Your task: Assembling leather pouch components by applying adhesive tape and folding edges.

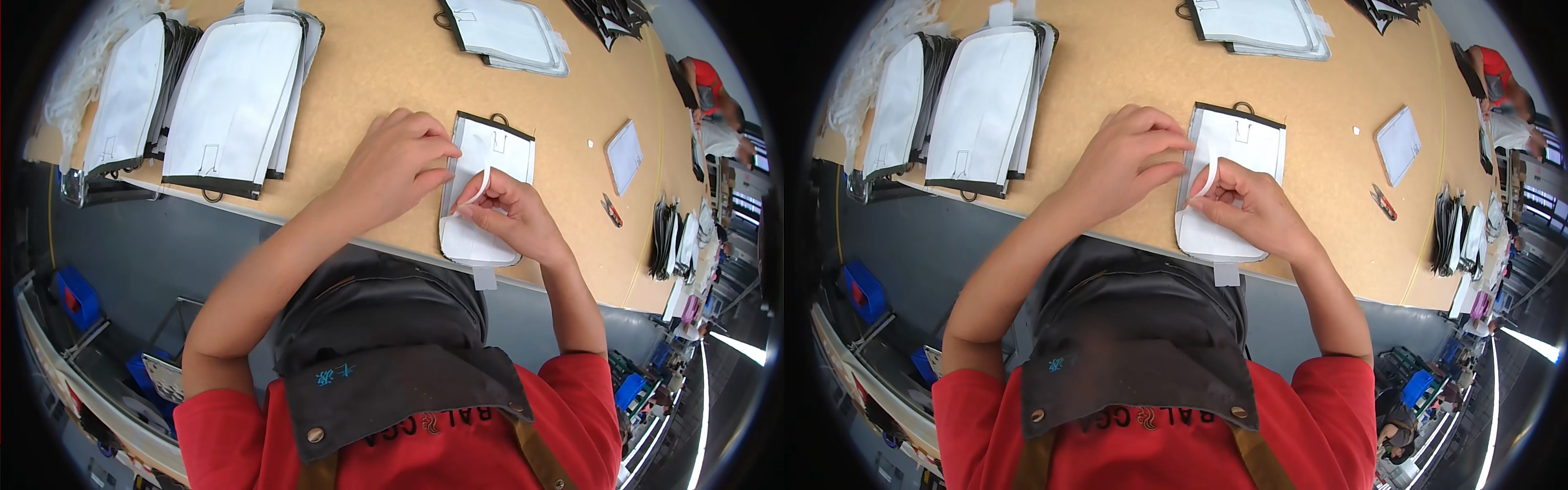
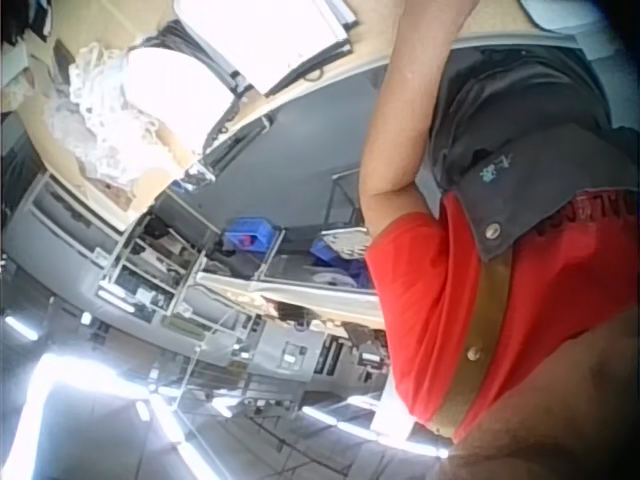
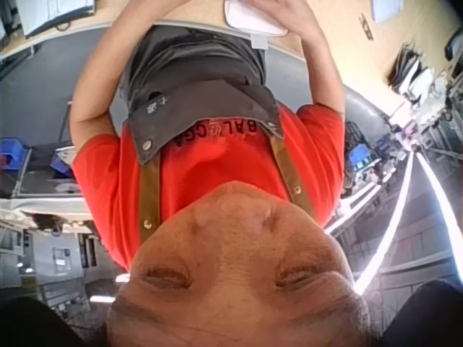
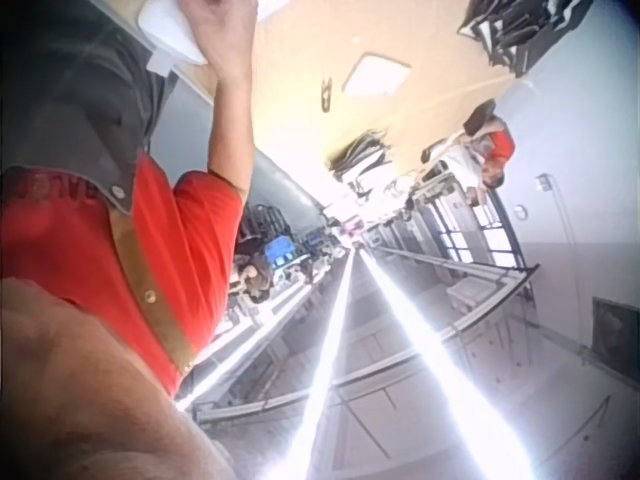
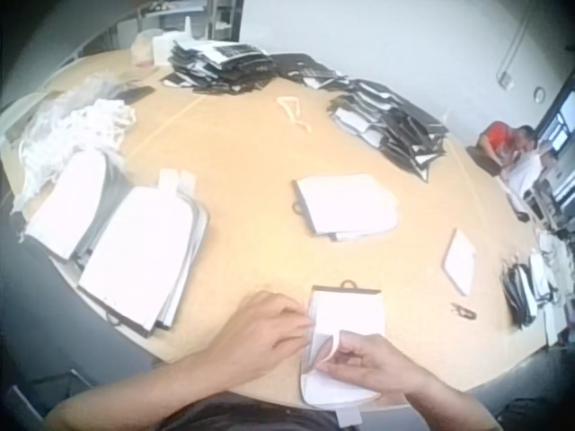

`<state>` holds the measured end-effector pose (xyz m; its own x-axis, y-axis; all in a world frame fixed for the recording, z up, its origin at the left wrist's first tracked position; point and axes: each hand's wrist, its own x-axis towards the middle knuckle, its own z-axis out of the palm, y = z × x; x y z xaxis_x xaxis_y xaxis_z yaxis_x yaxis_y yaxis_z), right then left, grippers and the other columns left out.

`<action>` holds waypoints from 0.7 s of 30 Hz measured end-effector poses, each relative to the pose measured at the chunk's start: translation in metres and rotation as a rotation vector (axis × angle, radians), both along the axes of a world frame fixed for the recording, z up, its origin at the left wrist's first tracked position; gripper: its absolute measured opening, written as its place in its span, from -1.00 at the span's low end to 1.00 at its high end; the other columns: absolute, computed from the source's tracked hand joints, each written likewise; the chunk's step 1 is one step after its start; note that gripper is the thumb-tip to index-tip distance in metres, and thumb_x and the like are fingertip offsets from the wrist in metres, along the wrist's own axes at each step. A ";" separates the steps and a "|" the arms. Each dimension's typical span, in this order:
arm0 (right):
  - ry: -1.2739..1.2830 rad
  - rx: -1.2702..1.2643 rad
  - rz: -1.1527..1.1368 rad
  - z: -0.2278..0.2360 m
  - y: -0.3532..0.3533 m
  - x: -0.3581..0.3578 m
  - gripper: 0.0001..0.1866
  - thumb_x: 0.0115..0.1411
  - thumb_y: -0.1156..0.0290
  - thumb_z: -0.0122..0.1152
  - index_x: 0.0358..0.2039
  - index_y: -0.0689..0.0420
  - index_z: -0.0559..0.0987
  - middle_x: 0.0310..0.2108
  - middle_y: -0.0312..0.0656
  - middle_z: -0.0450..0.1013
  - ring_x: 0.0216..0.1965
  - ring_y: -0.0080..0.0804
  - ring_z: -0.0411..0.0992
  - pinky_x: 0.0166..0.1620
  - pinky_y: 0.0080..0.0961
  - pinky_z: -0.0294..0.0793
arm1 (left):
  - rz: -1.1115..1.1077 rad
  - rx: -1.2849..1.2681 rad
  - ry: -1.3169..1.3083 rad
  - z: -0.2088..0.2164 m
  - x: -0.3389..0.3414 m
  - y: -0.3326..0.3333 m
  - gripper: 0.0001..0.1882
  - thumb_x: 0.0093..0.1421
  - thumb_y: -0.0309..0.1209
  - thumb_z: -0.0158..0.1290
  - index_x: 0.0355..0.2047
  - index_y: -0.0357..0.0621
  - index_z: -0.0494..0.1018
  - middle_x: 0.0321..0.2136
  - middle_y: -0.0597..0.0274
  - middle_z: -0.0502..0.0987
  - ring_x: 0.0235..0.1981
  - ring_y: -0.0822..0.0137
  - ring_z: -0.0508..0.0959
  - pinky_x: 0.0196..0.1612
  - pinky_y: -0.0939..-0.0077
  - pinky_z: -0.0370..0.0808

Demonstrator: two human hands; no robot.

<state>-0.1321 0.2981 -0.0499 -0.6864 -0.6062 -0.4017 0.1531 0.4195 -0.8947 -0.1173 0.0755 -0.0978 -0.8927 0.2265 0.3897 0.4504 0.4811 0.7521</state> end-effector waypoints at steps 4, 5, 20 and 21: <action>0.045 0.108 -0.077 -0.005 -0.007 0.003 -0.90 0.20 0.46 0.27 -0.24 0.09 0.60 -0.48 -0.43 0.41 -0.46 -0.75 0.30 -0.38 -0.69 0.31 | -0.049 -0.022 0.036 0.010 0.040 -0.009 -0.71 -0.04 -0.42 0.31 -0.25 -0.04 0.61 -0.25 0.33 0.56 -0.19 0.20 0.50 -0.09 0.37 0.41; 0.056 0.134 -0.051 -0.003 -0.008 0.003 -0.90 0.20 0.48 0.27 -0.25 0.10 0.60 -0.47 -0.44 0.41 -0.45 -0.75 0.29 -0.37 -0.70 0.30 | -0.082 -0.039 0.057 0.012 0.052 -0.008 -0.70 -0.05 -0.42 0.32 -0.24 -0.03 0.61 -0.25 0.34 0.57 -0.20 0.21 0.50 -0.11 0.37 0.42; 0.366 0.261 0.056 -0.002 -0.015 0.005 -0.86 0.15 0.39 0.35 -0.30 0.14 0.62 -0.46 -0.26 0.42 -0.50 -0.53 0.35 -0.42 -0.53 0.35 | -0.248 -0.220 0.076 0.011 0.078 -0.006 -0.53 -0.08 -0.28 0.34 -0.13 -0.13 0.57 -0.05 0.37 0.55 -0.14 0.27 0.48 -0.13 0.39 0.39; 0.403 0.248 0.053 -0.005 -0.015 0.006 -0.87 0.15 0.40 0.36 -0.32 0.13 0.62 -0.48 -0.30 0.39 -0.53 -0.57 0.30 -0.45 -0.57 0.31 | -0.250 -0.220 0.071 0.011 0.077 -0.006 -0.53 -0.08 -0.29 0.34 -0.13 -0.13 0.57 -0.05 0.37 0.55 -0.14 0.27 0.48 -0.13 0.39 0.39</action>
<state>-0.1262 0.2827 -0.0549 -0.7879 -0.5642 -0.2468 -0.2129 0.6257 -0.7504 -0.0398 0.0693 -0.0865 -0.7713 0.5201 0.3668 0.6225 0.4967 0.6048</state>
